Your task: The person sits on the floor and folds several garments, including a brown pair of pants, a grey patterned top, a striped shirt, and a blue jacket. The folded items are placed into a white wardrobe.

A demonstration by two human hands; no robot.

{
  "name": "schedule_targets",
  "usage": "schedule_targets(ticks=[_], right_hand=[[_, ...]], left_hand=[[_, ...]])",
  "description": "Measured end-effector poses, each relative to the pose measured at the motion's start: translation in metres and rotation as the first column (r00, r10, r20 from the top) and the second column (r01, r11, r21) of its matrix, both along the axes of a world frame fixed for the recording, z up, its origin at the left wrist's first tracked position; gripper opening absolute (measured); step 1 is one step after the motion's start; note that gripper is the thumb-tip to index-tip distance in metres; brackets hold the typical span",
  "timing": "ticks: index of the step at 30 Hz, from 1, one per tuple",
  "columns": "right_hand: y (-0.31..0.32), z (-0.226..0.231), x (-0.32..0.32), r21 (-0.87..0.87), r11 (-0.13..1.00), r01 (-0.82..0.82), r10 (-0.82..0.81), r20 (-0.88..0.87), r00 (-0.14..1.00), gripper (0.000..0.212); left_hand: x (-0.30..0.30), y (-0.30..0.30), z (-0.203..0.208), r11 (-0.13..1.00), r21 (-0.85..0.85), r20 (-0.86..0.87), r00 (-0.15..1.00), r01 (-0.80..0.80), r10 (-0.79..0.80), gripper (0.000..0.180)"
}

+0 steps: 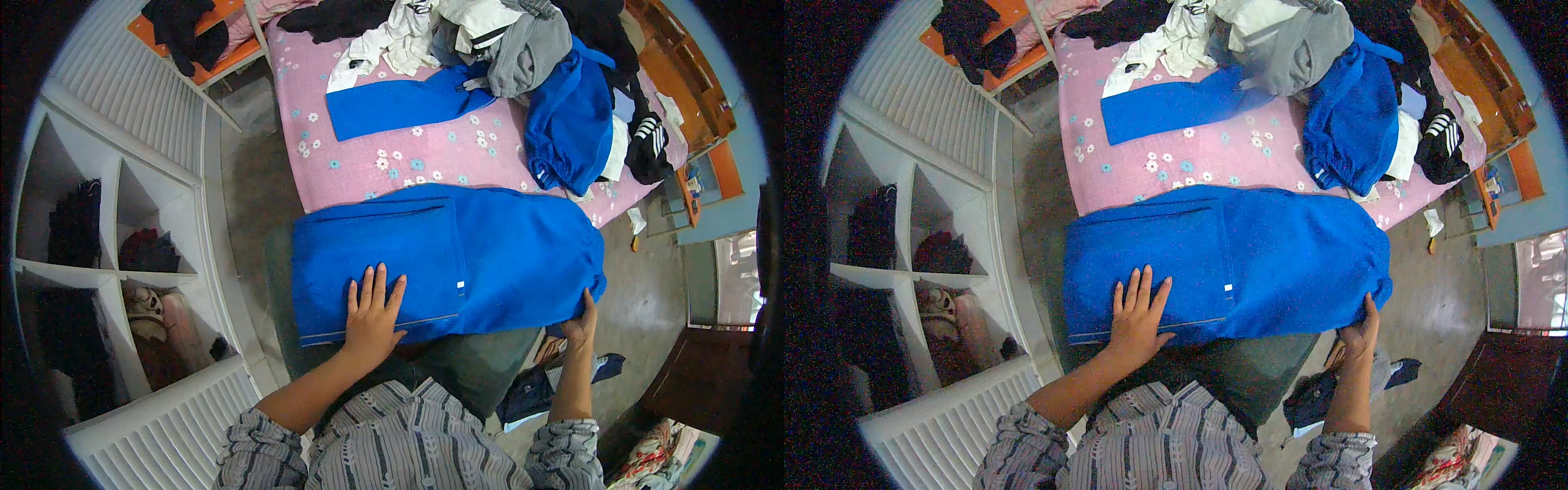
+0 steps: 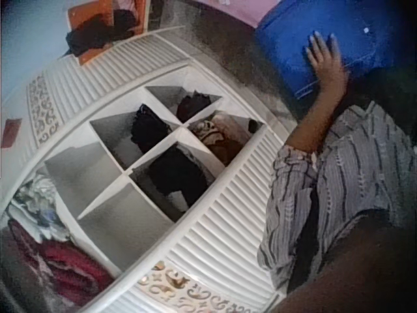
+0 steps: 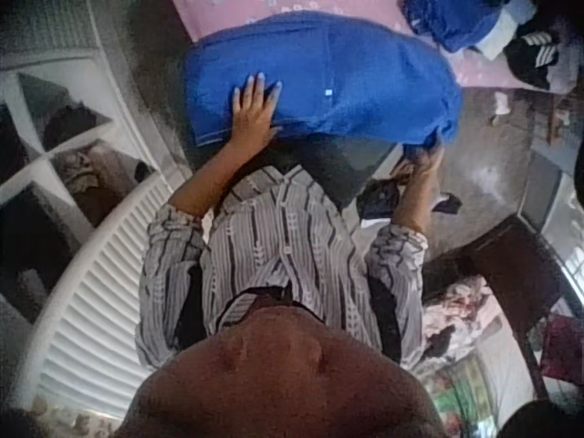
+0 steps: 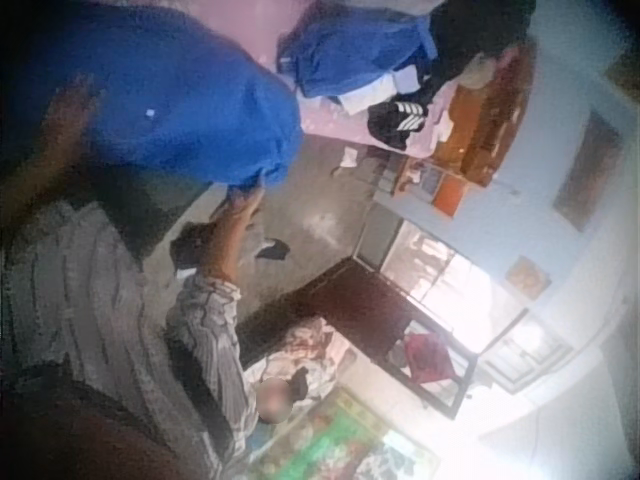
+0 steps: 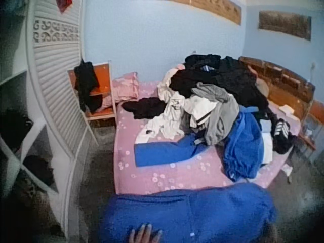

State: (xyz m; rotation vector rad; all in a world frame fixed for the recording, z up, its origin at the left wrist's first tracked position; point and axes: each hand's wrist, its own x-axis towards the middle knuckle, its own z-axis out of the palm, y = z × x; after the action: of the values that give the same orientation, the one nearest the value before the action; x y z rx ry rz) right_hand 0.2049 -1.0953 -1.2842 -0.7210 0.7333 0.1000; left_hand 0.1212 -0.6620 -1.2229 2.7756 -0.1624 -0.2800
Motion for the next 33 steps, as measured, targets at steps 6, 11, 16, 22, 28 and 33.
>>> schedule_targets(ticks=[6,11,16,22,28,33], right_hand=[[0.008,-0.017,0.009,0.011,0.999,0.030,-0.031,0.057,0.998,0.054],[0.014,-0.014,0.011,0.000,0.999,0.049,-0.049,0.022,0.999,0.054],[0.021,0.001,0.009,0.075,0.997,0.020,-0.022,0.030,0.999,0.052],[0.025,0.007,0.010,0.017,0.996,0.089,-0.089,0.040,0.995,0.051],[0.062,0.046,0.013,-0.197,0.975,0.107,-0.085,0.115,0.990,0.047],[0.156,0.116,0.020,-0.586,0.789,0.186,-0.026,0.271,0.962,0.041]], left_hand=[[0.000,0.001,-0.027,0.995,-0.093,0.133,0.991,0.039,-0.026,0.092],[0.013,-0.020,-0.043,0.980,-0.169,0.248,0.967,0.105,-0.061,0.082],[0.027,-0.029,-0.048,0.986,-0.085,0.249,0.961,0.145,-0.120,0.071],[0.026,-0.035,-0.029,0.953,-0.251,0.149,0.980,0.170,-0.135,0.079],[0.028,-0.029,-0.034,0.931,-0.346,0.198,0.979,0.117,-0.049,0.075],[0.024,0.007,-0.037,0.446,-0.816,-0.251,0.921,-0.367,0.297,0.041]])
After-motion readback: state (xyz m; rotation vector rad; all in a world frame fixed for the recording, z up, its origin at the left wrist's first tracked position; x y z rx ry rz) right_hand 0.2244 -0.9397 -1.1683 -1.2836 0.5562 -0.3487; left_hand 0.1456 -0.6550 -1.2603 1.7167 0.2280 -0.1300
